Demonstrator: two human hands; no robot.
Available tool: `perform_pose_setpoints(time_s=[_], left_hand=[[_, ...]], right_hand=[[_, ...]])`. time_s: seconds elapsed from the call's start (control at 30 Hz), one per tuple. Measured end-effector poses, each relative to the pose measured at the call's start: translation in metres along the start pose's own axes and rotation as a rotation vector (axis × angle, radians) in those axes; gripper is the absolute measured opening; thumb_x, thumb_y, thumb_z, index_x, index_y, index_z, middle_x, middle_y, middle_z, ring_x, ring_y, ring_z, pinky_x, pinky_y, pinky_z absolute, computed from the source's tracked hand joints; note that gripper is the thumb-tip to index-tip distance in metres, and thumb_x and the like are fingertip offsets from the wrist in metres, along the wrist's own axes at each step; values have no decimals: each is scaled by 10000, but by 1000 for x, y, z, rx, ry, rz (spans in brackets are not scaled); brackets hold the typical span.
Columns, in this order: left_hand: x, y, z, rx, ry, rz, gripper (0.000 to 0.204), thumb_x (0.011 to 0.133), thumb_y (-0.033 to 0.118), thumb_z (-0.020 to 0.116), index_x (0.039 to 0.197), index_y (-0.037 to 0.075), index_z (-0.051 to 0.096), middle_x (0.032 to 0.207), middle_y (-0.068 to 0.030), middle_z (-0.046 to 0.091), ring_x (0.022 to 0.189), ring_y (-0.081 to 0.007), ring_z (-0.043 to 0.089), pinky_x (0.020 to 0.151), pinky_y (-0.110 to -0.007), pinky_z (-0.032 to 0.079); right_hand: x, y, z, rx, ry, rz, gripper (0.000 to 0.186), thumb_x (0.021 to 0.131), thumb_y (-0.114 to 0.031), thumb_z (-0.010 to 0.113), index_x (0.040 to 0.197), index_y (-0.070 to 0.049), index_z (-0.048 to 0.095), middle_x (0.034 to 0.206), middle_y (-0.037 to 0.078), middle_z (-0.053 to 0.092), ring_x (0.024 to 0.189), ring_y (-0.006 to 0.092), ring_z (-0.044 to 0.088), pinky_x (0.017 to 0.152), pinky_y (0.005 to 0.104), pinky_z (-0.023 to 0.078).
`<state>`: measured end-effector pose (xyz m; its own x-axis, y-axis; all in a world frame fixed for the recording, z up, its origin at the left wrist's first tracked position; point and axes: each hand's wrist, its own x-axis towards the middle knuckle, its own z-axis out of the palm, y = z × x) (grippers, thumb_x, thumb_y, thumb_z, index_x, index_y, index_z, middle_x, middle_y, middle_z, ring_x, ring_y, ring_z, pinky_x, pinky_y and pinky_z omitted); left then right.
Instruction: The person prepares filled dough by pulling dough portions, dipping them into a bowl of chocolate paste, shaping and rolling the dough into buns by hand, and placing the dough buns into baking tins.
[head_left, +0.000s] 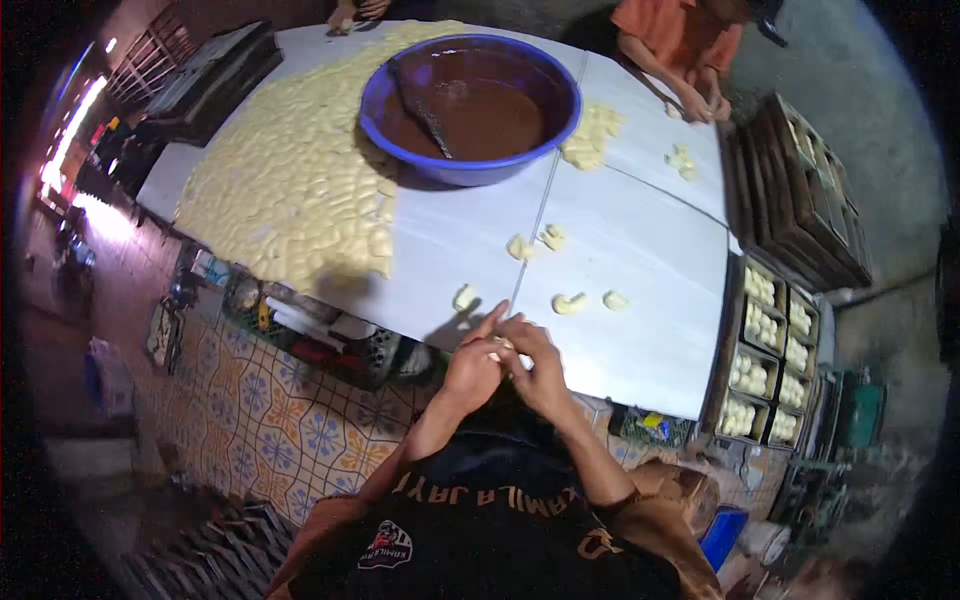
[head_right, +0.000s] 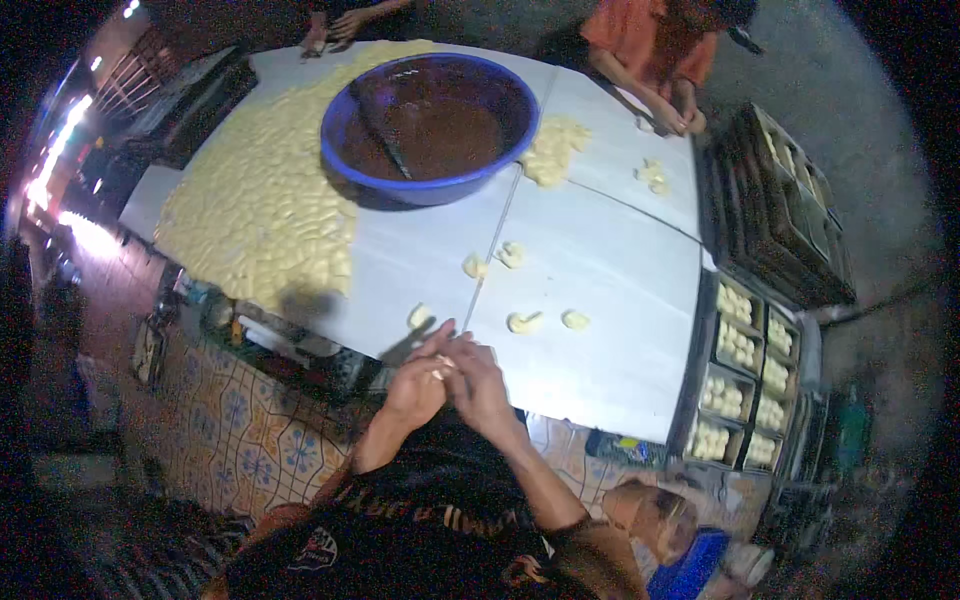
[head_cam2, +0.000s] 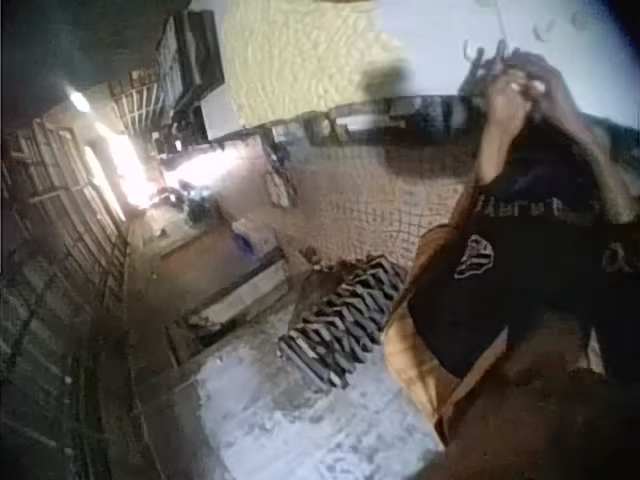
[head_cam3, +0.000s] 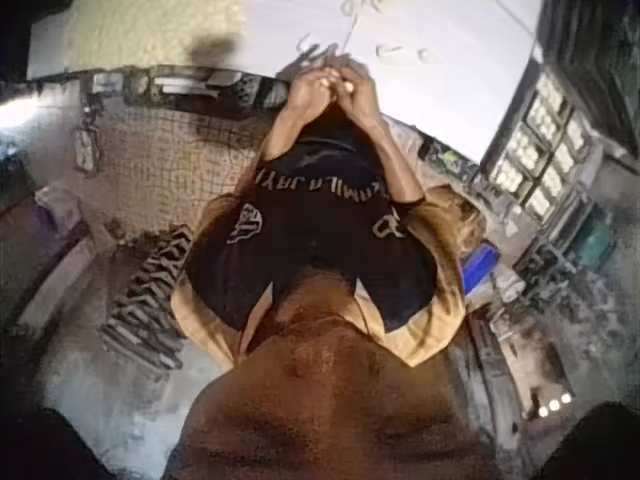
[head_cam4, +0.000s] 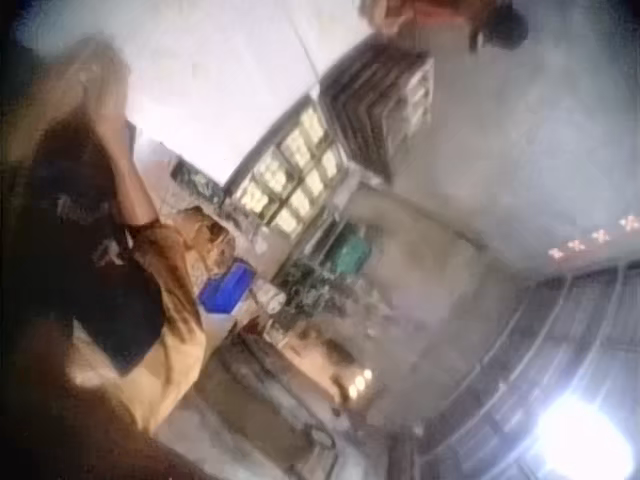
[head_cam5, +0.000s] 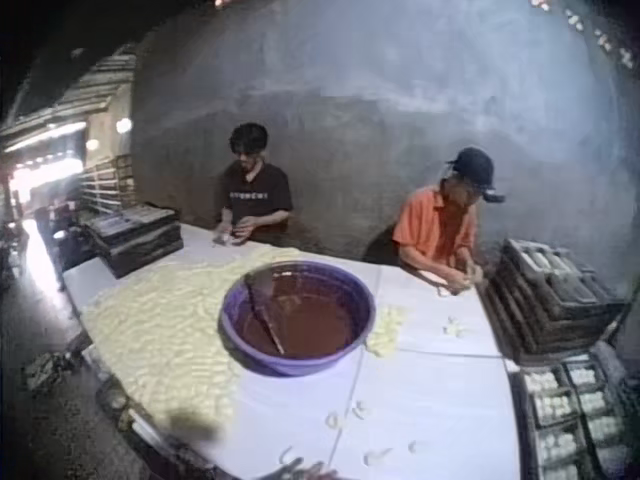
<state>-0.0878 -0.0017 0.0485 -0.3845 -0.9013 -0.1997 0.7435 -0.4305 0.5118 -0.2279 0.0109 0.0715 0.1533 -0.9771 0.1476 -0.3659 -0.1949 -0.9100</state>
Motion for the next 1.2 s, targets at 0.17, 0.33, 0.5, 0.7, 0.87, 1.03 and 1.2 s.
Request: perform_pose_setpoints(time_s=[0.17,0.33,0.5,0.7,0.87,1.03,1.2], left_hand=[[-12,-9,-17,93,67,45,407,994,250,455,1317,3,457,1241,-157,545,1170,-251,521,989,-405,438],[-8,-19,-5,281,58,-208,274,1015,247,468,1165,44,574,993,-29,612,857,-115,600,724,-262,494],[-9,-27,11,27,78,-151,352,1018,351,427,1181,63,549,1068,-77,610,938,-195,602,803,-361,497],[-2,-38,13,-46,144,-93,427,1021,370,391,1258,18,442,1196,-200,552,1198,-325,512,1002,-440,435],[2,-18,-5,386,191,183,358,958,270,498,1201,8,475,1094,-135,587,1046,-282,567,937,-410,447],[10,-17,11,-54,284,196,459,924,293,592,1316,78,487,1086,-124,603,1008,-264,595,1033,-392,365],[10,-15,18,697,306,389,307,957,130,556,1224,-17,594,1122,-97,631,1038,-134,580,923,-291,448]], right_hand=[[-17,-7,-3,201,25,119,242,855,-43,651,1088,25,661,1166,120,572,1006,246,608,808,312,505],[-23,4,-25,61,-65,36,269,849,-27,659,1115,8,660,1113,119,598,975,230,622,783,312,517],[-20,-1,-42,53,-152,-13,328,827,-45,677,1148,12,642,1188,137,573,1005,257,619,797,333,516],[-20,22,-16,-97,-185,-269,567,870,-27,581,1403,-10,385,1222,229,538,1071,340,560,911,393,460],[7,20,-19,26,-130,-153,478,905,-61,538,1373,-46,441,1353,225,456,1234,377,458,1026,450,404],[26,18,-10,280,-177,2,277,900,-124,612,1160,-37,653,1177,115,525,861,189,625,709,304,546],[35,11,-38,277,-62,-67,271,889,-63,632,1153,-9,660,1100,41,487,765,79,482,641,209,420]])
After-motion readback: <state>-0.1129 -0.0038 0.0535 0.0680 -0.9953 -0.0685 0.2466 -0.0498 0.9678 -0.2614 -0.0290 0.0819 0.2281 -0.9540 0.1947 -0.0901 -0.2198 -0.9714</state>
